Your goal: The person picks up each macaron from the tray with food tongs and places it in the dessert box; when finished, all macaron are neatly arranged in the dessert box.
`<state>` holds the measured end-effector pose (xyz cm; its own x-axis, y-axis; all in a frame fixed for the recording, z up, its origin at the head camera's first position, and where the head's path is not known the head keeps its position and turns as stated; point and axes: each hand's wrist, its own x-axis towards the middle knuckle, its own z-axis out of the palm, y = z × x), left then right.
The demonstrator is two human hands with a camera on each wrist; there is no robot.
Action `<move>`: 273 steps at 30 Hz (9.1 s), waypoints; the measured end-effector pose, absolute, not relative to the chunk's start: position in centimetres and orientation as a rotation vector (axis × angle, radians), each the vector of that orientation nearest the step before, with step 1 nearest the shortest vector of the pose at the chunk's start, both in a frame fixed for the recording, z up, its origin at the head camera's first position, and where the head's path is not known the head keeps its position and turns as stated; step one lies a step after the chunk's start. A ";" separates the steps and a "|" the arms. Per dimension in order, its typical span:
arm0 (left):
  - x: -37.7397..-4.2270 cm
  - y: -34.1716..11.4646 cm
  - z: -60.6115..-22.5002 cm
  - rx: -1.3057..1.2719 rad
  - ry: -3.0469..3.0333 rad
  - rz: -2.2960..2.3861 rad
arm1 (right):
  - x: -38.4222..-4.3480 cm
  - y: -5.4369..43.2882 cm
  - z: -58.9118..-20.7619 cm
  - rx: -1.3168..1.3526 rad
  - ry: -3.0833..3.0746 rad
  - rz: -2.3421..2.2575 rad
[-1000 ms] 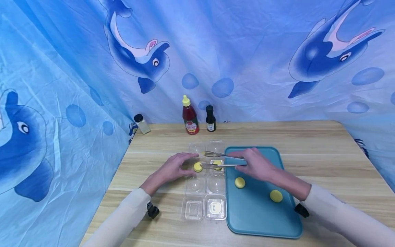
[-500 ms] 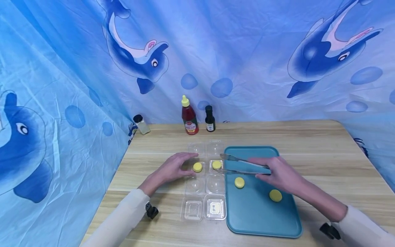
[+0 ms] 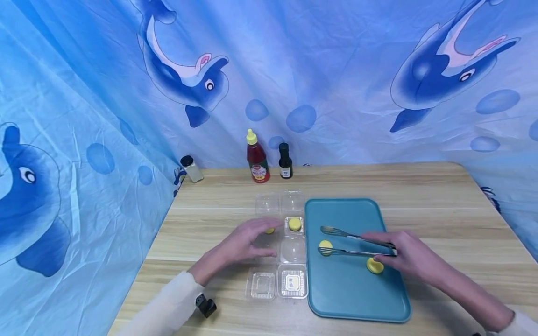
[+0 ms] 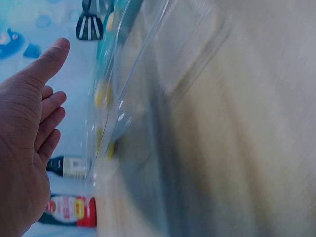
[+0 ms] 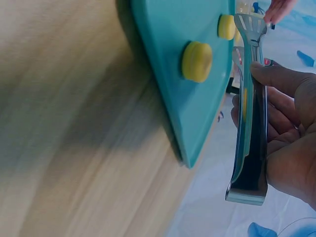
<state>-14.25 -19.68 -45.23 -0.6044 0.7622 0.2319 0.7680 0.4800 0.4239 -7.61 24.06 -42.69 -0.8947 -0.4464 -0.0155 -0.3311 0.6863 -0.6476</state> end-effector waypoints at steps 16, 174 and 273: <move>-9.5 -17.9 -47.4 -1.649 -2.600 -0.647 | -7.1 24.7 -44.0 -0.672 2.695 -1.014; -8.2 -22.8 -47.1 -1.385 -2.715 -0.886 | -2.7 29.4 -43.4 -0.628 2.826 -0.872; -7.5 -24.6 -48.1 -1.493 -2.585 -0.683 | -5.1 12.2 -42.4 -1.101 2.506 -1.100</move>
<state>-7.47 -24.63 -48.06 -0.5224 0.8040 0.2841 0.8394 0.4261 0.3375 -5.11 12.15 -42.45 -0.7054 -0.6996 0.1139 -0.5575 0.4484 -0.6986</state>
